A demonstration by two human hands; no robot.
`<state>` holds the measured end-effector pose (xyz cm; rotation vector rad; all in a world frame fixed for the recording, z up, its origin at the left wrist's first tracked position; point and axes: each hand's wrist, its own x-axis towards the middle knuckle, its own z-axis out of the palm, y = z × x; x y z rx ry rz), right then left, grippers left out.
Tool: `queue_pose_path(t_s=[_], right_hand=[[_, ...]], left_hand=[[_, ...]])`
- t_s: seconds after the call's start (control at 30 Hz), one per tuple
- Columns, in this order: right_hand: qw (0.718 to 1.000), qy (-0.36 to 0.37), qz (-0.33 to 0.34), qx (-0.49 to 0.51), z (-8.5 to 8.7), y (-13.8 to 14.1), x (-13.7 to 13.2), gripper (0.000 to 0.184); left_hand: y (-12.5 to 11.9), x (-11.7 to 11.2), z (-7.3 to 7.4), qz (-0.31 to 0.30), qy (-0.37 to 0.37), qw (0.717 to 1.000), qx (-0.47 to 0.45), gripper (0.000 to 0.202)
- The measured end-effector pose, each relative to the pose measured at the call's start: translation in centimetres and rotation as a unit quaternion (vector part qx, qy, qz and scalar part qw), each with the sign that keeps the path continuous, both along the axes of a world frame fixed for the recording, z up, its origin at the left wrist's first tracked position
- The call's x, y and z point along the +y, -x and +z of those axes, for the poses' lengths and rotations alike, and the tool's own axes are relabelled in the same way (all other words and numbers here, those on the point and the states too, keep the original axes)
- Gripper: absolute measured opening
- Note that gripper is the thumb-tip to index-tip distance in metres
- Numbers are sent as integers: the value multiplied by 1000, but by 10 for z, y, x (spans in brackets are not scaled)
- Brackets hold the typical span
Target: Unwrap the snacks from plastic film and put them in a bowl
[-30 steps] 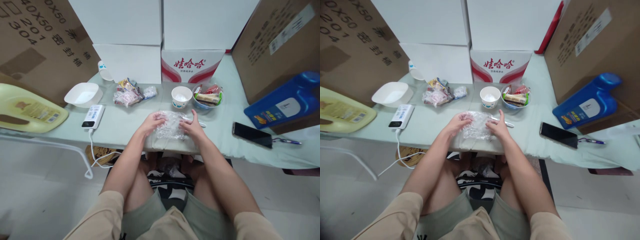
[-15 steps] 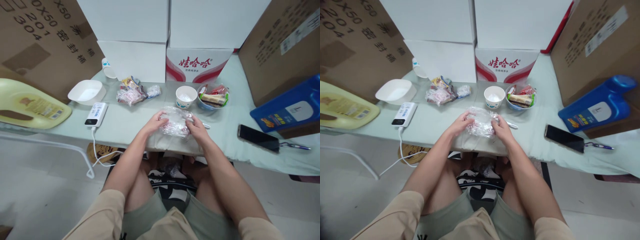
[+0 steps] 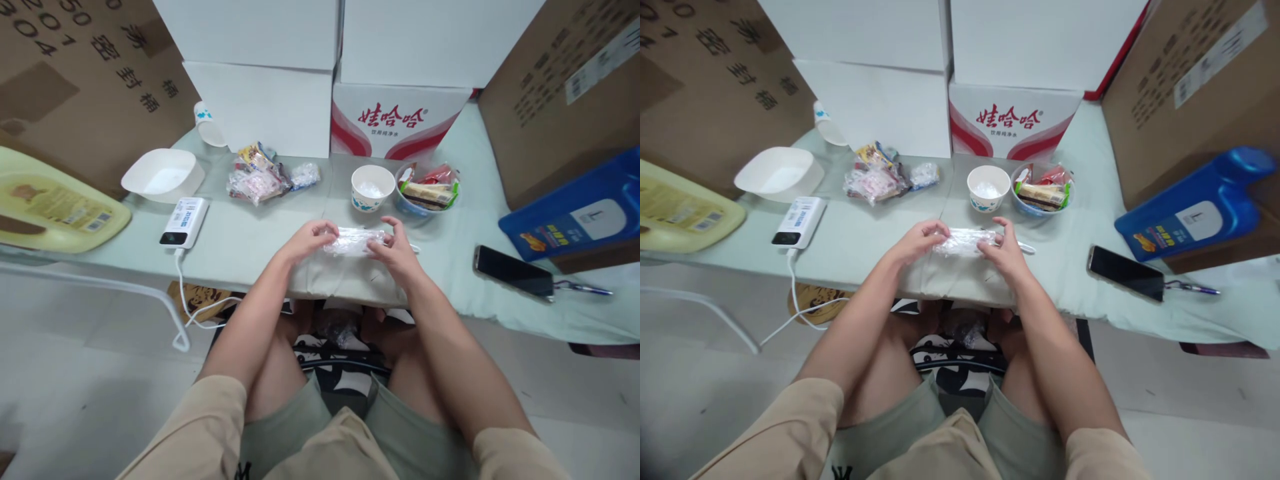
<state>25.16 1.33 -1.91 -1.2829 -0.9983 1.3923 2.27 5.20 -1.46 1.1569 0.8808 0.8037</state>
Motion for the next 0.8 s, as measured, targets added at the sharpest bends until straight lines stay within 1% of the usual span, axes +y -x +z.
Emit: queue_pose_path(t_s=[0.03,0.07,0.1,0.13,0.17,0.23,0.27,0.3,0.33,0.37,0.4,0.47,0.5,0.53,0.57,0.6,0.67,0.73,0.77,0.8], right_hand=[[1000,-10,-17,-13,-4,1,1,83],[999,-24,-42,-23,-7,1,3,91],[996,-41,-71,-31,-10,1,5,92],[992,-59,-100,-41,-11,0,7,85],[988,-76,-124,-54,-12,-1,9,73],[977,-111,-152,-99,-10,-2,10,43],[970,-133,-155,-130,-7,-2,8,32],[962,-158,-152,-162,-5,-1,6,25],[954,-184,-142,-190,-2,2,3,22],[947,-208,-125,-209,1,5,-1,20],[945,-226,-98,-215,3,8,-5,20],[953,-236,-23,-187,4,14,-11,20],[960,-230,14,-160,3,16,-12,21],[966,-217,45,-134,2,17,-13,21],[971,-201,66,-116,1,18,-12,23],[974,-183,74,-109,-1,17,-10,25],[980,-152,50,-121,-4,16,-7,28],[981,-139,-2,-134,-5,16,-7,35],[982,-135,-17,-131,-4,16,-7,40],[983,-130,-16,-126,-3,16,-8,42]], left_hand=[[-1,1,-2,12,-27,999,12,40],[-1,2,-4,26,-49,998,12,53],[-1,4,-7,47,-68,997,5,65],[-1,5,-9,82,-86,993,-3,70],[-2,6,-11,131,-108,986,-2,68],[-4,6,-15,228,-145,962,33,47],[-6,4,-16,253,-155,953,59,38],[-9,1,-18,256,-158,950,82,34],[-14,-2,-19,238,-155,954,94,35],[-18,-6,-20,206,-148,963,92,41],[-23,-10,-20,167,-141,973,75,51],[-31,-15,-19,97,-137,986,22,75],[-34,-16,-17,67,-138,988,2,80],[-37,-16,-15,42,-142,989,-8,78],[-38,-16,-12,22,-148,989,-6,72],[-38,-16,-10,10,-154,988,4,64],[-38,-16,-6,2,-160,987,31,50],[-38,-16,-4,-6,-145,989,41,44],[-38,-17,-3,-17,-128,991,40,43],[-38,-17,-3,-31,-109,993,36,43]])
